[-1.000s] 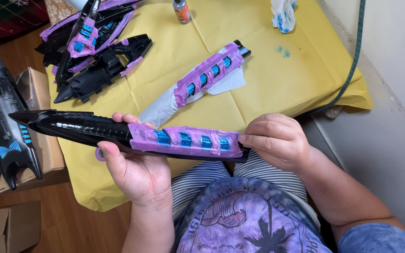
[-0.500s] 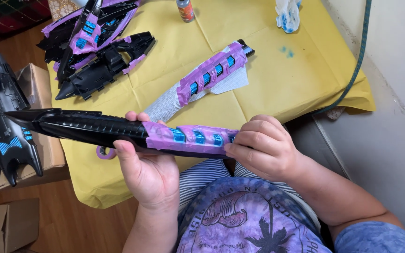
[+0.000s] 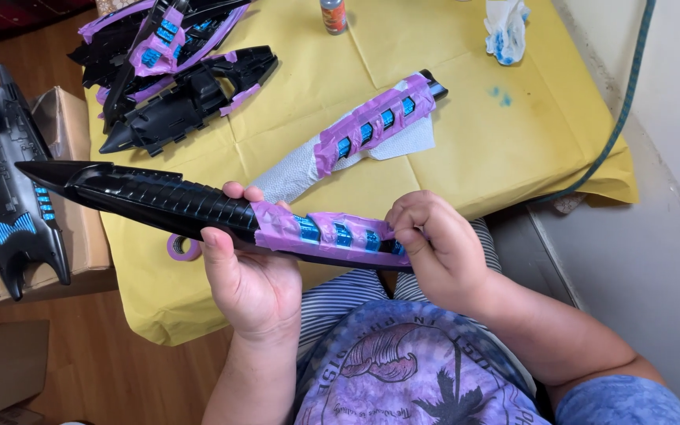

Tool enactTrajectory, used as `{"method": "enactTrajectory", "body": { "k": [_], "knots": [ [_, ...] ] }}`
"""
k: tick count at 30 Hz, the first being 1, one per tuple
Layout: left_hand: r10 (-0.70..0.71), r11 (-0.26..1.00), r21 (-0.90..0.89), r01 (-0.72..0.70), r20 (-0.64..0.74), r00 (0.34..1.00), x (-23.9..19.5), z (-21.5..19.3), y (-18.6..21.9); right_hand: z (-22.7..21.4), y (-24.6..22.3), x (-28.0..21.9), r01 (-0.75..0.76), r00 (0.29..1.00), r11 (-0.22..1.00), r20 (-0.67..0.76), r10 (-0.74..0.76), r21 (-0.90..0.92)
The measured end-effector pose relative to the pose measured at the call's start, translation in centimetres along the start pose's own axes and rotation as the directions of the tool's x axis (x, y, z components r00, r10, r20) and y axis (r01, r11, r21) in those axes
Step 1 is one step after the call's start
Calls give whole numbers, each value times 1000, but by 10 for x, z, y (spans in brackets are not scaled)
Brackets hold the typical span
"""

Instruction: Removing masking tape from a plastic component and then using an airbrush to apply blue paint to specific details.

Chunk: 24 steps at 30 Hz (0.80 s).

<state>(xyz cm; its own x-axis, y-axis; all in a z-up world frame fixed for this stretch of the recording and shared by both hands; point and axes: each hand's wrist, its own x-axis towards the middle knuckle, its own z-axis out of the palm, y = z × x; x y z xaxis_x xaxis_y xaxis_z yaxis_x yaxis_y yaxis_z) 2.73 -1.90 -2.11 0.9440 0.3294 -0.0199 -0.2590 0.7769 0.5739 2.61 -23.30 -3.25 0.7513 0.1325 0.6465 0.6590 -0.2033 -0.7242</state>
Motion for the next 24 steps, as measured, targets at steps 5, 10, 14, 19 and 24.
{"method": "enactTrajectory", "body": {
  "k": [5,10,14,19,24],
  "knots": [
    [-20,1000,-2,20,52,998,6,-16,1,0,7,-3,-314,949,927,57,309,203],
    [-46,999,-9,47,93,995,11,-24,1,5,1,-2,-569,815,739,128,565,361],
    [-66,997,-23,70,140,988,13,-28,3,8,6,-6,-643,706,547,139,694,536],
    [-79,994,-58,91,185,980,17,-34,2,8,15,-11,-621,699,476,164,696,623],
    [-103,983,-126,134,226,969,24,-46,4,-3,16,-6,-539,697,387,138,703,748]
  ]
}}
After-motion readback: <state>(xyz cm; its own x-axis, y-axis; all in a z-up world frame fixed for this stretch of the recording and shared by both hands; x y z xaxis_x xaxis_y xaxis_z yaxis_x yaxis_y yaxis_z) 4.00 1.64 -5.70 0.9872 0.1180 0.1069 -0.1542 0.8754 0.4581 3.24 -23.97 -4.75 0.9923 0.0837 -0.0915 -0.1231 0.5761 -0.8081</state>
